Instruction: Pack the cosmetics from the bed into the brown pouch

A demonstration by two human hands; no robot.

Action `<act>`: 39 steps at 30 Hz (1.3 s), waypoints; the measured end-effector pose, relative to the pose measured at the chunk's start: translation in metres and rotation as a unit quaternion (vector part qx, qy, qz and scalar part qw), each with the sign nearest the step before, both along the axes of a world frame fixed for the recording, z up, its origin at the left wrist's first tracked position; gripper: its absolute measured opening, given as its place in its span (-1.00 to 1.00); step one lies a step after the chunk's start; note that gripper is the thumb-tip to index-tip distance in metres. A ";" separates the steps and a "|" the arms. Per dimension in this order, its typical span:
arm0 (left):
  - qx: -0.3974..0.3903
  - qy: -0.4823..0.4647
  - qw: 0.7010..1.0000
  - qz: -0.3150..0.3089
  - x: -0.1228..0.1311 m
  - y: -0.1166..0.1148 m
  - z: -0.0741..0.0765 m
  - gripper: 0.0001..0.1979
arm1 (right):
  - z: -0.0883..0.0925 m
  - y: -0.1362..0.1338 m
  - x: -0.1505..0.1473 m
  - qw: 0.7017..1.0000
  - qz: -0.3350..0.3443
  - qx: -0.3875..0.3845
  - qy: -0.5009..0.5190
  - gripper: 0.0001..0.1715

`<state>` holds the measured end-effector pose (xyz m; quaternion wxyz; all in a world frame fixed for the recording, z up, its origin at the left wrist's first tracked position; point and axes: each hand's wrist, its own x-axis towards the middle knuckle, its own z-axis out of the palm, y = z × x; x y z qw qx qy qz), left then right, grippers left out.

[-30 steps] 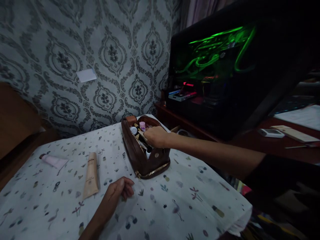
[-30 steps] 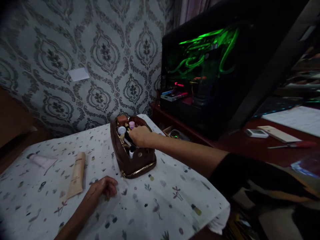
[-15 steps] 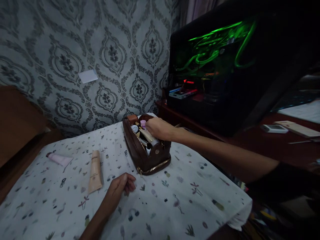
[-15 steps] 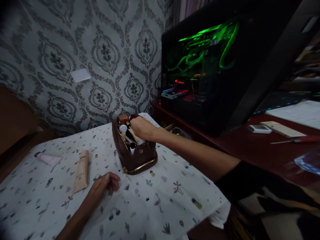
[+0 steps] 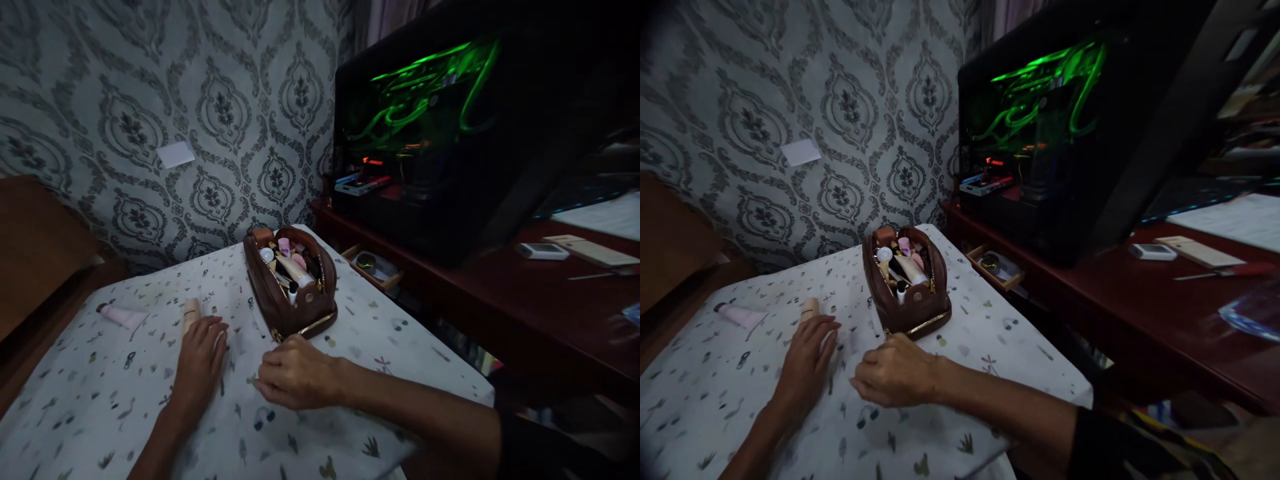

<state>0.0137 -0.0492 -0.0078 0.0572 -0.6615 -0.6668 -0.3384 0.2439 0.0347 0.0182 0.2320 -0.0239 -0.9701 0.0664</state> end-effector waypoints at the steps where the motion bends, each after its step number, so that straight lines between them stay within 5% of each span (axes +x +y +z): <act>1: -0.001 0.006 1.000 0.020 -0.008 -0.002 -0.001 -0.72 | -0.006 -0.001 -0.007 1.000 0.000 -0.019 -0.018 -0.62; 5: -0.027 -0.018 0.996 0.085 -0.037 -0.011 -0.012 -0.60 | -0.021 0.001 -0.039 0.979 -0.013 -0.196 -0.044 -0.63; 10: -0.084 -0.088 0.980 0.160 -0.055 -0.020 -0.042 -0.41 | -0.034 0.002 -0.086 0.906 -0.078 -0.416 0.009 -0.60; 14: -0.126 -0.077 0.978 0.146 -0.055 -0.023 -0.055 -0.31 | -0.047 -0.002 -0.110 0.892 -0.080 -0.445 0.027 -0.67; 18: -0.119 -0.076 0.981 0.131 -0.053 -0.023 -0.051 -0.32 | -0.054 -0.005 -0.112 0.896 -0.058 -0.439 0.039 -0.61; 26: -0.073 -0.117 0.989 0.044 -0.056 -0.025 -0.044 -0.58 | -0.057 -0.005 -0.106 0.914 -0.020 -0.402 0.053 -0.56; 31: -0.084 -0.108 0.973 0.188 -0.104 -0.012 -0.035 -0.51 | -0.060 -0.002 -0.108 0.918 -0.019 -0.393 0.035 -0.54; 35: -0.124 -0.084 0.926 0.348 -0.163 0.000 -0.022 -0.48 | -0.058 -0.003 -0.108 0.920 -0.019 -0.391 0.021 -0.55; 39: -0.156 -0.052 0.880 0.445 -0.199 0.011 -0.014 -0.52 | -0.056 -0.003 -0.108 0.923 -0.019 -0.384 0.022 -0.55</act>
